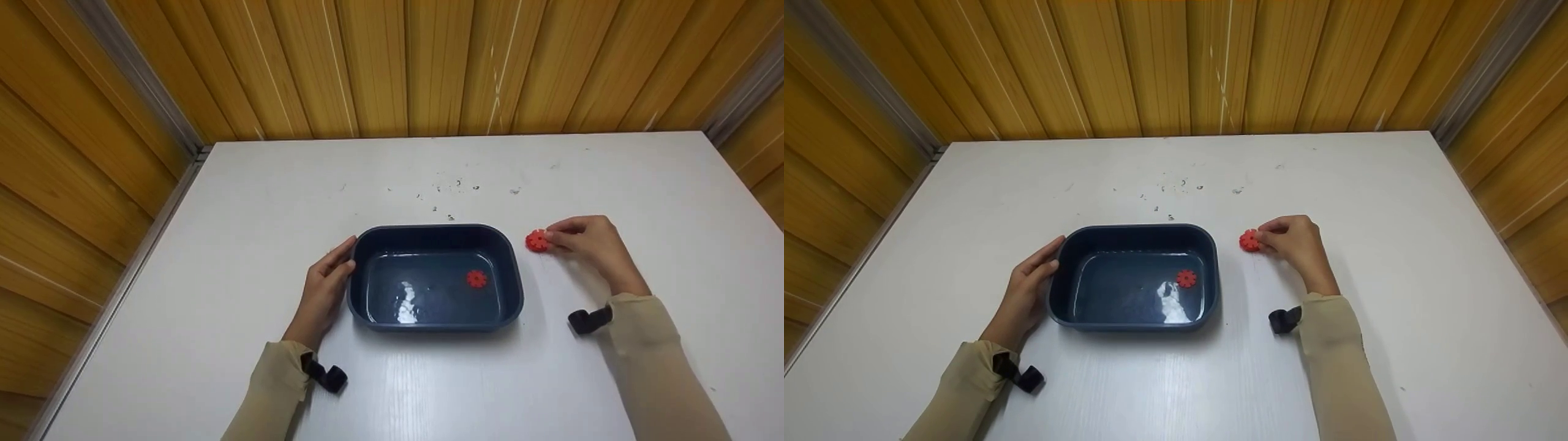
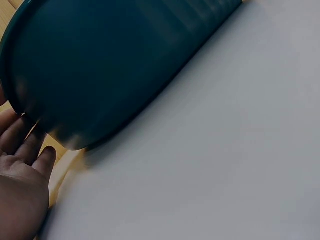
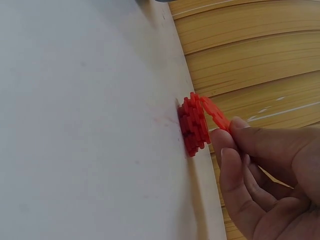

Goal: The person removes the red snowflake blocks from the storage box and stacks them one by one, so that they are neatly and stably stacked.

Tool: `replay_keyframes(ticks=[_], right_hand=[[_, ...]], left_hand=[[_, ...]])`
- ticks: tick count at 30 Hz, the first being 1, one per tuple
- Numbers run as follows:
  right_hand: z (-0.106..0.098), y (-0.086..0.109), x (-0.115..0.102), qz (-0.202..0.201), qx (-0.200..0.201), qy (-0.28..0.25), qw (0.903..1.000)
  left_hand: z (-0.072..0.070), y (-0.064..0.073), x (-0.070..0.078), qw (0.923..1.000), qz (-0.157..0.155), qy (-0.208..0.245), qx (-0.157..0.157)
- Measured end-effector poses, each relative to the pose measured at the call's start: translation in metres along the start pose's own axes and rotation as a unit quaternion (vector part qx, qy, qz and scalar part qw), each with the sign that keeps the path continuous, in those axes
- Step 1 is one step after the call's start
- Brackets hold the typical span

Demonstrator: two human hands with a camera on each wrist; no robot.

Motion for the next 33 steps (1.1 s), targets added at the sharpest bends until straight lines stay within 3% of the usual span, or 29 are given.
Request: replay_keyframes(ticks=[5, 23, 33], right_hand=[[0.0007, -0.0002, 0.0009, -0.012, 0.010, 0.016, 0.9997], [0.0011, -0.0013, 0.0017, 0.004, 0.007, 0.009, 0.9999], [-0.0001, -0.0007, 0.0041, -0.005, 0.002, -0.035, 0.9994]], left_hand=[[0.0004, -0.0005, 0.0000, 1.0000, -0.004, -0.005, 0.000], [-0.0001, -0.0008, -0.0013, 1.0000, -0.002, 0.006, 0.003], [0.0009, 0.0002, 0.0003, 1.0000, 0.001, 0.000, 0.000]])
Point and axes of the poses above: each hand's wrist, its own y-axis away from the middle knuckle, its own z-axis out of the palm, x = y × z, the point moved 2 cm from there along -y, towards the middle knuckle, and after that the axes turned 2 degrees about x, right-handed, at the moved point
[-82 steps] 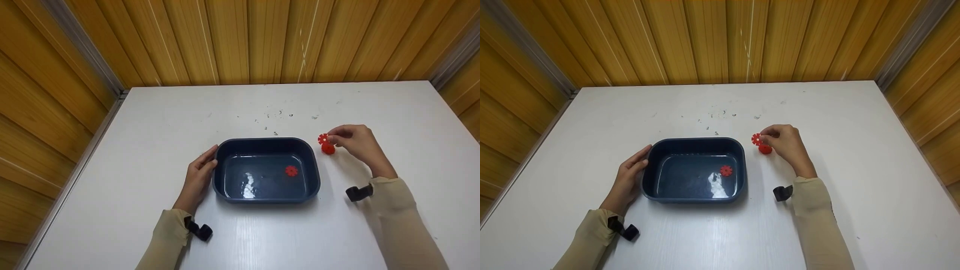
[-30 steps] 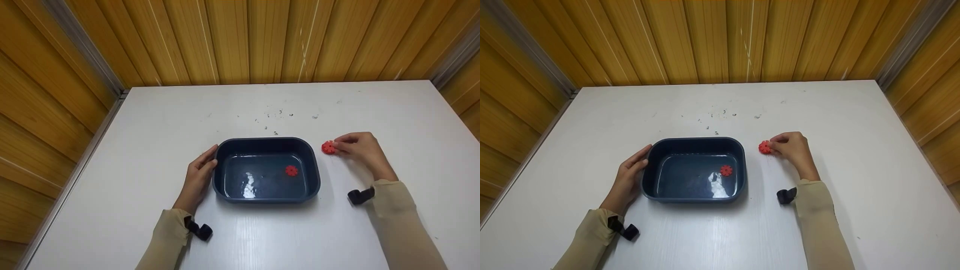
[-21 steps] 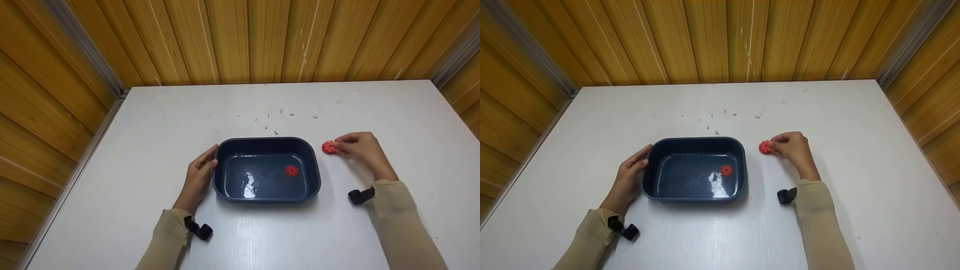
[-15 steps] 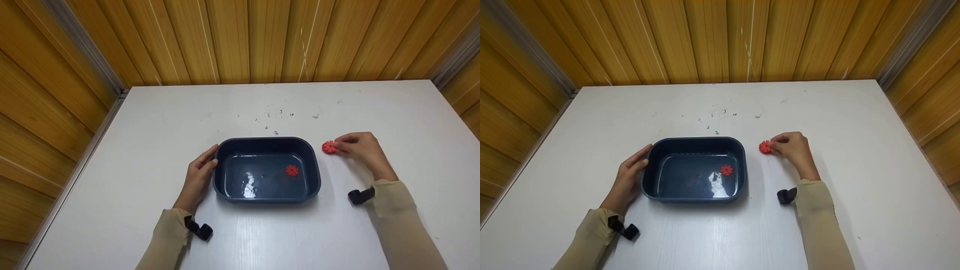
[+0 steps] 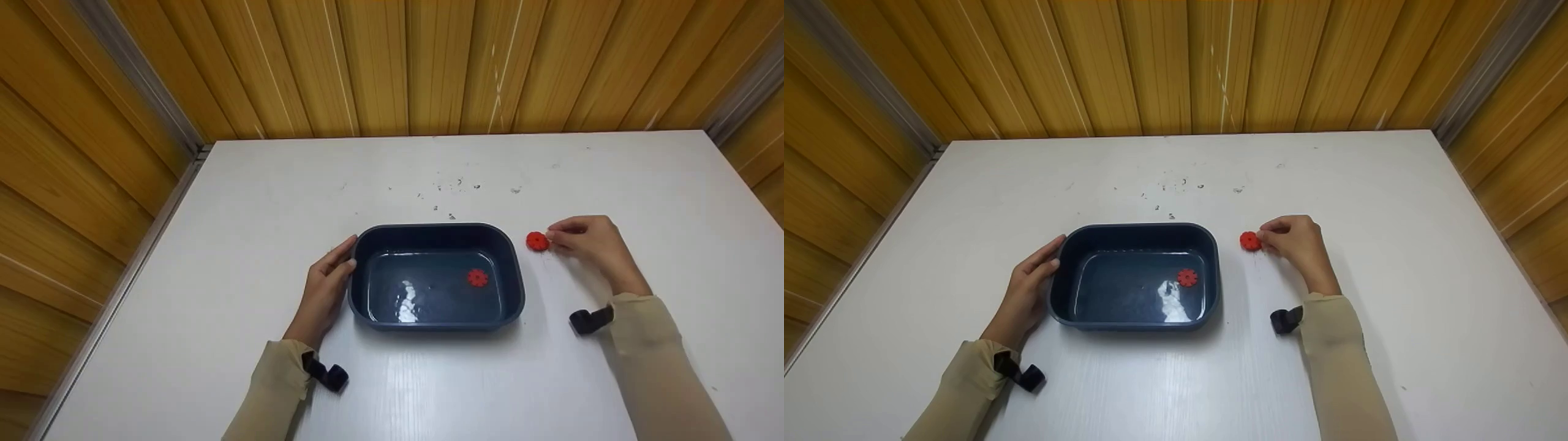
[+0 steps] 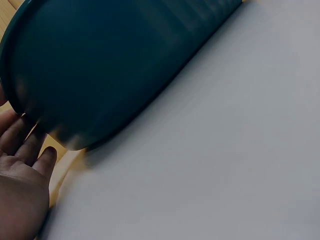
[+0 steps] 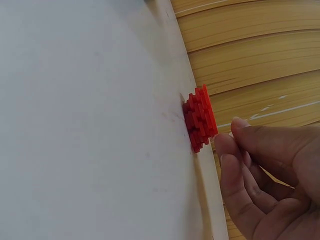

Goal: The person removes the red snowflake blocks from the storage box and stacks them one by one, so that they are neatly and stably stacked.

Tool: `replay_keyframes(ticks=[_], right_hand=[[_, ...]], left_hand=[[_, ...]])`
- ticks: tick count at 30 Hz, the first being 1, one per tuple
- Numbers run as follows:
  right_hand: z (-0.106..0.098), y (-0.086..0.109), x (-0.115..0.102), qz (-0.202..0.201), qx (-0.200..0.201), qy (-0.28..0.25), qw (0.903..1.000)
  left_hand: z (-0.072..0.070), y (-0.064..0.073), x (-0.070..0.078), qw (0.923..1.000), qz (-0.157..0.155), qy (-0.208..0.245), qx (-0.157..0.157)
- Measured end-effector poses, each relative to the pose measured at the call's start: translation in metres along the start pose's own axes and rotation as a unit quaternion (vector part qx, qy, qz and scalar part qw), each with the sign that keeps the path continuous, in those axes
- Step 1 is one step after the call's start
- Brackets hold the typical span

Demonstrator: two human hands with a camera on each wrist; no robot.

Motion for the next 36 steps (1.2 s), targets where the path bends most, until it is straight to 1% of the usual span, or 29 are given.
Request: replay_keyframes(ticks=[3, 6, 12, 15, 21, 24, 26, 31, 33, 36], right_hand=[[-0.001, 0.001, -0.001, -0.003, 0.000, -0.010, 0.9999], [-0.002, 0.002, -0.002, -0.001, -0.002, -0.008, 1.0000], [-0.003, 0.003, -0.006, 0.018, -0.010, 0.020, 0.9996], [-0.004, 0.004, -0.009, 0.021, -0.016, 0.033, 0.9991], [-0.007, 0.004, -0.017, -0.010, -0.012, 0.038, 0.9991], [-0.008, 0.004, -0.023, -0.018, -0.014, 0.044, 0.9988], [-0.008, 0.005, -0.027, -0.020, -0.018, 0.053, 0.9982], [-0.008, 0.007, -0.039, -0.050, -0.025, 0.067, 0.9962], [-0.008, 0.008, -0.045, -0.060, -0.031, 0.069, 0.9953], [-0.007, 0.009, -0.053, -0.067, -0.044, 0.078, 0.9937]], left_hand=[[0.001, 0.000, 0.001, 1.0000, -0.002, 0.003, 0.000], [0.001, 0.000, 0.001, 1.0000, -0.002, 0.002, 0.001], [0.001, 0.000, 0.000, 1.0000, -0.003, 0.003, 0.002], [0.000, 0.000, 0.000, 1.0000, -0.002, 0.002, 0.003], [0.000, 0.000, 0.000, 1.0000, 0.000, 0.000, 0.007], [0.000, 0.000, -0.001, 1.0000, 0.000, 0.001, 0.007], [0.000, 0.000, -0.001, 1.0000, 0.001, 0.004, 0.006], [0.000, 0.000, 0.000, 1.0000, 0.001, -0.010, 0.000], [0.000, 0.000, 0.000, 0.9998, 0.000, -0.019, -0.001], [-0.001, 0.000, 0.001, 0.9999, -0.001, -0.017, -0.001]])
Point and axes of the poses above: each hand's wrist, its own y-axis away from the middle knuckle, its own z-axis out of the palm, x = y × z, the point moved 2 cm from there along -y, towards the middle knuckle, and after that the axes turned 2 degrees about x, right-handed, at the moved point
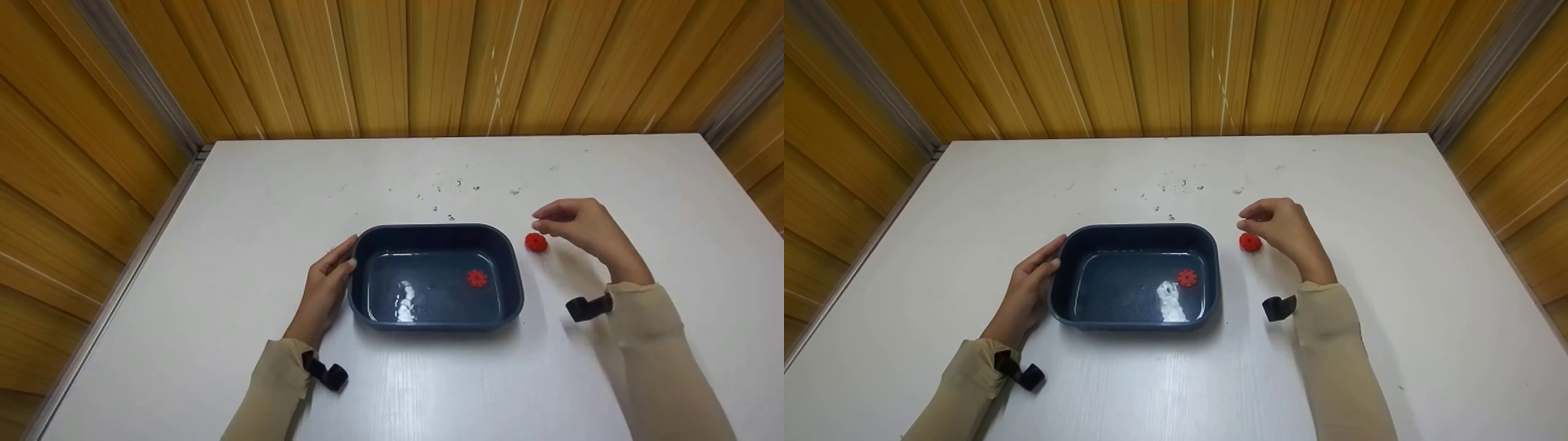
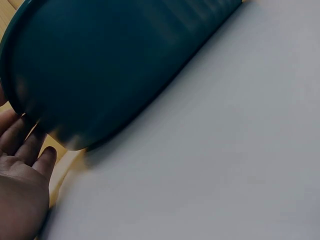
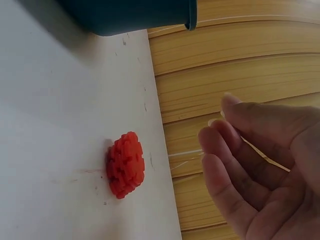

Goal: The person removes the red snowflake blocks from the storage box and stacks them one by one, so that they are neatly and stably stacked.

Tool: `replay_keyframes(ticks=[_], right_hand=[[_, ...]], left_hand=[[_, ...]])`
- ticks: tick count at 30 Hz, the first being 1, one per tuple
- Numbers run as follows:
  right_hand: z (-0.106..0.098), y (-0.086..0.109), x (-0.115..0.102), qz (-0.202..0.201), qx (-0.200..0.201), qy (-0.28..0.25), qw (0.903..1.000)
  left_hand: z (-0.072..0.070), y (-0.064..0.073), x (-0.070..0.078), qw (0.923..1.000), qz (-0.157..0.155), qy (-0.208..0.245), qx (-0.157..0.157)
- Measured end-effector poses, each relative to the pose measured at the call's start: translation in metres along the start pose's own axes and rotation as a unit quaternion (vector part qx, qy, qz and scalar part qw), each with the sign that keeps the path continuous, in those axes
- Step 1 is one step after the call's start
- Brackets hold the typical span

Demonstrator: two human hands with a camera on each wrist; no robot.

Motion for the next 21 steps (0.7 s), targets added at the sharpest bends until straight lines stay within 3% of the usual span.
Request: replay_keyframes(ticks=[21], right_hand=[[0.011, -0.006, -0.069, -0.091, -0.071, 0.080, 0.9901]], left_hand=[[0.001, -0.001, 0.001, 0.9997, -0.006, 0.024, 0.003]])
Point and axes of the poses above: each hand's wrist, its own y-axis away from the middle knuckle, its own z-axis out of the palm, x = y × z, the point moved 2 cm from there along -y, towards the middle knuckle, and after that the axes turned 2 degrees about x, right-handed, at the moved point
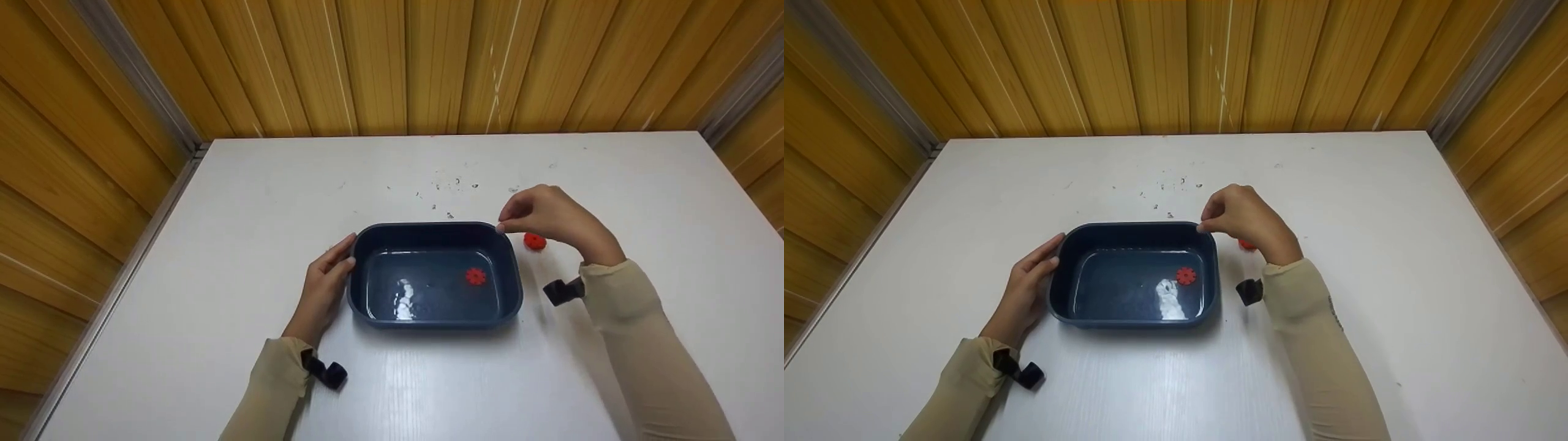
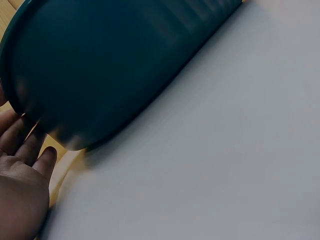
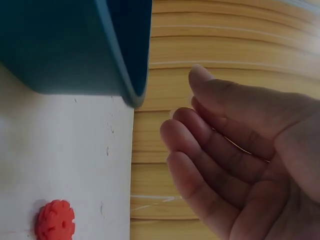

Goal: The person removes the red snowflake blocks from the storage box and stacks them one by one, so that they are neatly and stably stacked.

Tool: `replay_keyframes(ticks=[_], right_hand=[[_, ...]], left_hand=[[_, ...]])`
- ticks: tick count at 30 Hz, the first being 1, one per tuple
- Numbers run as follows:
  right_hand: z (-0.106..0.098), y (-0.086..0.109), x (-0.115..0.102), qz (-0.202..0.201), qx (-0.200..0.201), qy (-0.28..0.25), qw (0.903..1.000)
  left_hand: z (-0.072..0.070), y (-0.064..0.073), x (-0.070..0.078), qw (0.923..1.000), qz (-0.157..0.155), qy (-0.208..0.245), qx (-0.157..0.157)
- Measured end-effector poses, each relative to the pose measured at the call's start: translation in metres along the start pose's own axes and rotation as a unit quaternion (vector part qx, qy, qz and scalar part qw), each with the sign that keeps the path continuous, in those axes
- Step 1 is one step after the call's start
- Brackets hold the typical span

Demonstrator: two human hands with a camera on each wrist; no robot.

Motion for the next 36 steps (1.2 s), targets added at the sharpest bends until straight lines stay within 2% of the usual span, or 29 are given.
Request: replay_keyframes(ticks=[8, 13, 18, 23, 28, 36], right_hand=[[0.008, -0.008, -0.027, -0.016, -0.040, 0.021, 0.9988], [0.015, -0.013, -0.041, -0.035, -0.064, 0.054, 0.9959], [0.025, -0.019, -0.048, -0.052, -0.092, 0.087, 0.9907], [0.038, -0.024, -0.051, -0.053, -0.095, 0.121, 0.9867], [0.048, -0.026, -0.053, -0.033, -0.123, 0.136, 0.9825], [0.057, -0.027, -0.050, 0.024, -0.195, 0.157, 0.9679]], left_hand=[[0.000, -0.001, -0.001, 1.0000, -0.002, -0.001, -0.004], [0.001, 0.001, 0.000, 1.0000, 0.002, -0.001, -0.008], [0.002, 0.002, 0.001, 1.0000, 0.002, 0.003, -0.005], [0.003, 0.001, 0.002, 1.0000, 0.004, 0.004, -0.005], [0.004, 0.002, 0.001, 1.0000, 0.002, 0.009, -0.004], [0.004, 0.002, 0.000, 1.0000, 0.003, -0.007, -0.002]])
Point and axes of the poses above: each hand's wrist, its own y-axis away from the middle knuckle, its own z-axis out of the palm, x = y × z, the point moved 2 cm from there along -y, towards the middle knuckle, and after that the axes turned 2 degrees about x, right-handed, at the moved point
